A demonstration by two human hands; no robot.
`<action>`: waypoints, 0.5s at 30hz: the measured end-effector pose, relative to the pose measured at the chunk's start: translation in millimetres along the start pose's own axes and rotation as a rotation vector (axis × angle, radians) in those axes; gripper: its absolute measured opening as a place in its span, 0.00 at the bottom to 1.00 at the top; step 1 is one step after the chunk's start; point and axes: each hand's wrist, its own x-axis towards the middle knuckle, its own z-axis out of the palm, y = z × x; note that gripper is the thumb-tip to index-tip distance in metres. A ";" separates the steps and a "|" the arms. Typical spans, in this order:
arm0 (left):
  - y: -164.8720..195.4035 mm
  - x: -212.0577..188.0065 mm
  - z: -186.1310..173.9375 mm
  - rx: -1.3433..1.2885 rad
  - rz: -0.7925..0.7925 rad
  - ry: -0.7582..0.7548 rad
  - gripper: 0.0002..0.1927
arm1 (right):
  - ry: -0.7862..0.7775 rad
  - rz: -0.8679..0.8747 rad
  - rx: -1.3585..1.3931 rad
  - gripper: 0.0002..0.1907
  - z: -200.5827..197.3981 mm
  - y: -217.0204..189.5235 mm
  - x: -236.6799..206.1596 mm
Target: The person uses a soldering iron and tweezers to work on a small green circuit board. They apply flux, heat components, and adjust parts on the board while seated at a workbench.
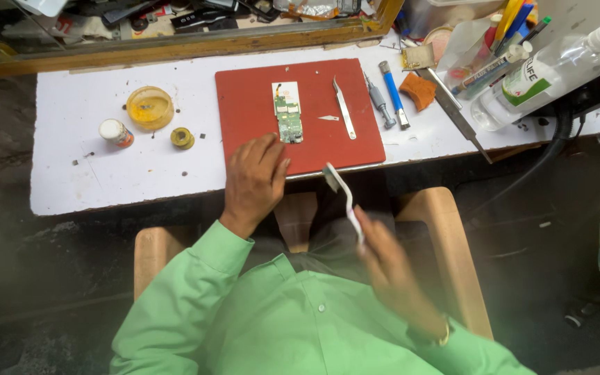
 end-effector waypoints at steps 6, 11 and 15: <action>3.0 3.0 4.3 0.143 0.087 0.008 0.18 | 0.234 -0.280 -0.579 0.22 -11.4 -37.2 90.7; -0.2 1.1 7.0 0.155 0.079 -0.009 0.18 | 0.190 -0.300 -0.809 0.24 -2.8 -51.3 113.4; -0.7 1.5 8.5 0.160 0.071 -0.013 0.17 | 0.201 -0.295 -0.923 0.24 5.1 -46.8 131.4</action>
